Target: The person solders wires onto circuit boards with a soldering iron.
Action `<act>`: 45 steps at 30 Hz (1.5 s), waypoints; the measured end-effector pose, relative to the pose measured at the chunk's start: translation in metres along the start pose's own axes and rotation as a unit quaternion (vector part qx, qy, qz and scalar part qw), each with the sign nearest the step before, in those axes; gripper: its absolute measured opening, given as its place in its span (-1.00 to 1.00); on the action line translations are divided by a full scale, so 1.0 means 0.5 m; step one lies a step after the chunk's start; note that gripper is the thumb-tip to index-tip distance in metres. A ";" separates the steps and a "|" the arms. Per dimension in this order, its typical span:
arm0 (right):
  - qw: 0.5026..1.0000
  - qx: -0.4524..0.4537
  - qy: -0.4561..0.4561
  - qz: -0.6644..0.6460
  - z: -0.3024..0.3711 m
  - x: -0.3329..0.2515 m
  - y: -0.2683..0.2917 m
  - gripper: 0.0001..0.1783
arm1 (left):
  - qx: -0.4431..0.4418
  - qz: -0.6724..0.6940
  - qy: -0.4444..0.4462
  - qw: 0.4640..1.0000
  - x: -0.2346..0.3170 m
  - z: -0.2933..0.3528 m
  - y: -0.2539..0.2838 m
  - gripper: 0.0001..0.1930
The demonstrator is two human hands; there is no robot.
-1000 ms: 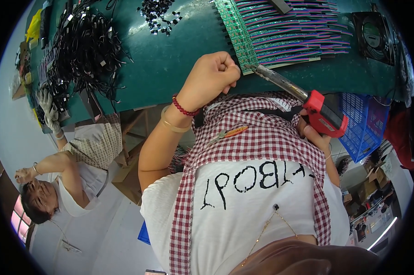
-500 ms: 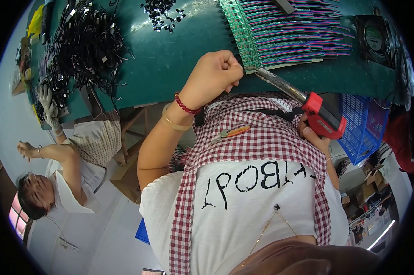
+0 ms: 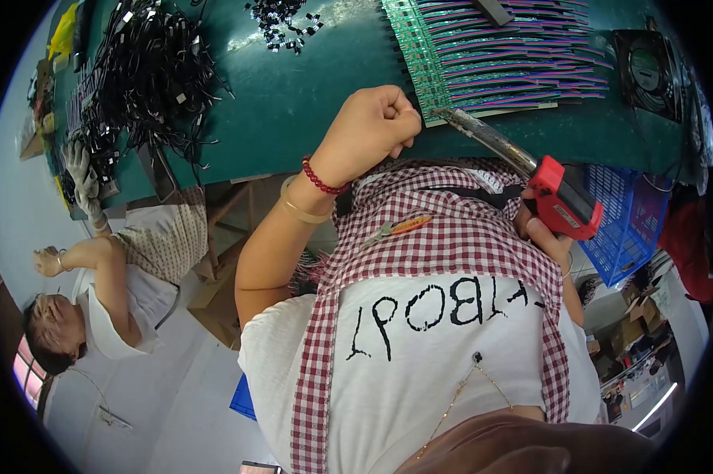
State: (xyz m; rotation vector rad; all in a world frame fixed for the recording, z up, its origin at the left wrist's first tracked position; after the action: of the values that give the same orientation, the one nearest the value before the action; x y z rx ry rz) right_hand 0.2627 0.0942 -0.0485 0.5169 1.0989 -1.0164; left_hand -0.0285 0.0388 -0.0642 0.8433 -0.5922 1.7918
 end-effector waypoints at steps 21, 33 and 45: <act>0.982 0.001 0.110 -0.152 -0.072 -0.078 -0.035 -0.54 | 0.603 -0.562 -0.289 0.487 0.110 0.063 0.286 -0.62; 0.976 -0.028 0.146 -0.157 -0.088 -0.089 -0.055 -0.55 | 0.624 -0.552 -0.189 0.520 0.100 0.038 0.357 -0.70; 0.973 -0.035 0.148 -0.175 -0.107 -0.106 -0.069 -0.58 | 0.550 -0.391 -0.239 0.699 0.056 0.119 0.264 -0.60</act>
State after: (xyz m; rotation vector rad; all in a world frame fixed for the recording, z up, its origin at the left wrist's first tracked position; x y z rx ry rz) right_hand 0.2019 0.1415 -0.0178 0.4333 1.5240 -1.2255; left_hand -0.1422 -0.0347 -0.0060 2.0281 0.6384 0.9418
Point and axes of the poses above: each hand's wrist, its own z-axis away from the middle knuckle, its own y-axis out of the back of the hand, x = y × z, the point moved 4 cm from there along -z, towards the middle knuckle, and after that the axes turned 10 degrees about x, right-handed, at the moved point
